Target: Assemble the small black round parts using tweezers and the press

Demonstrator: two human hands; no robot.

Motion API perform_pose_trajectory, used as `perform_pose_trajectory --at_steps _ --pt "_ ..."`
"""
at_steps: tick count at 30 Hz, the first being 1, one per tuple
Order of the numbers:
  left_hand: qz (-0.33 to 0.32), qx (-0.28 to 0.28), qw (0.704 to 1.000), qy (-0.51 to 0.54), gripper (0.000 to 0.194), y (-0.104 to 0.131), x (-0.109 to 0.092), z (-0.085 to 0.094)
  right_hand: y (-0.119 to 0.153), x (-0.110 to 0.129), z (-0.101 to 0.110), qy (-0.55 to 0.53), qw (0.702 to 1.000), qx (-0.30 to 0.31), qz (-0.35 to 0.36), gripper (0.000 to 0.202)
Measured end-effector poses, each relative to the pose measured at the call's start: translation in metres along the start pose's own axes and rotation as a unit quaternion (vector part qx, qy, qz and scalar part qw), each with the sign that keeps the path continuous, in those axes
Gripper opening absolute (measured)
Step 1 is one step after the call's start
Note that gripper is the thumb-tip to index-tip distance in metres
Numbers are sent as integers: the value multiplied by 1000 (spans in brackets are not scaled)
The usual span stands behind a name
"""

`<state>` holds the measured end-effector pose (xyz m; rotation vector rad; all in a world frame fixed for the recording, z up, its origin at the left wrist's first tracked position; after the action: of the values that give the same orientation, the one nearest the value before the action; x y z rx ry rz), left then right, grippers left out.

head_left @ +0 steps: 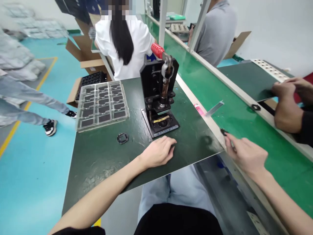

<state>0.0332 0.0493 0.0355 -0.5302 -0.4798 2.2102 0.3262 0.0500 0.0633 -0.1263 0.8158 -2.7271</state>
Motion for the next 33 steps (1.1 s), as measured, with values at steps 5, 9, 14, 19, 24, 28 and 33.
perform_pose_trajectory --at_steps 5,9,14,19,24,28,33 --pt "32 34 999 -1 22 1 6 -5 -6 103 -9 -167 964 43 204 20" --pt "44 37 998 -28 22 3 11 -5 -22 146 -28 -253 935 108 225 24" --pt "55 19 998 -36 26 2 6 -3 -33 142 -25 -387 894 174 141 26" --pt "102 39 994 5 44 4 3 -6 -72 118 -36 -469 871 145 13 40" --pt "137 66 987 60 41 7 3 -15 -114 127 -86 -525 834 151 -76 60" --pt "134 61 983 113 35 9 3 -18 -128 152 -113 -540 829 142 -25 67" --pt "123 64 982 129 34 11 3 -16 -129 160 -119 -506 857 88 31 59"
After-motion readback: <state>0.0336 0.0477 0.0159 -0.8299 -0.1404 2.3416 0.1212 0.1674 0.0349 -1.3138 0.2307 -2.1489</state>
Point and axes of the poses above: each hand's wrist, its own y-axis away from the middle knuckle, its own z-axis out of the back of the hand, x = y × z, the point moved 7 cm from there along -y, towards the middle knuckle, and after that the axes turned 8 degrees about -y, right-handed, at the moved point
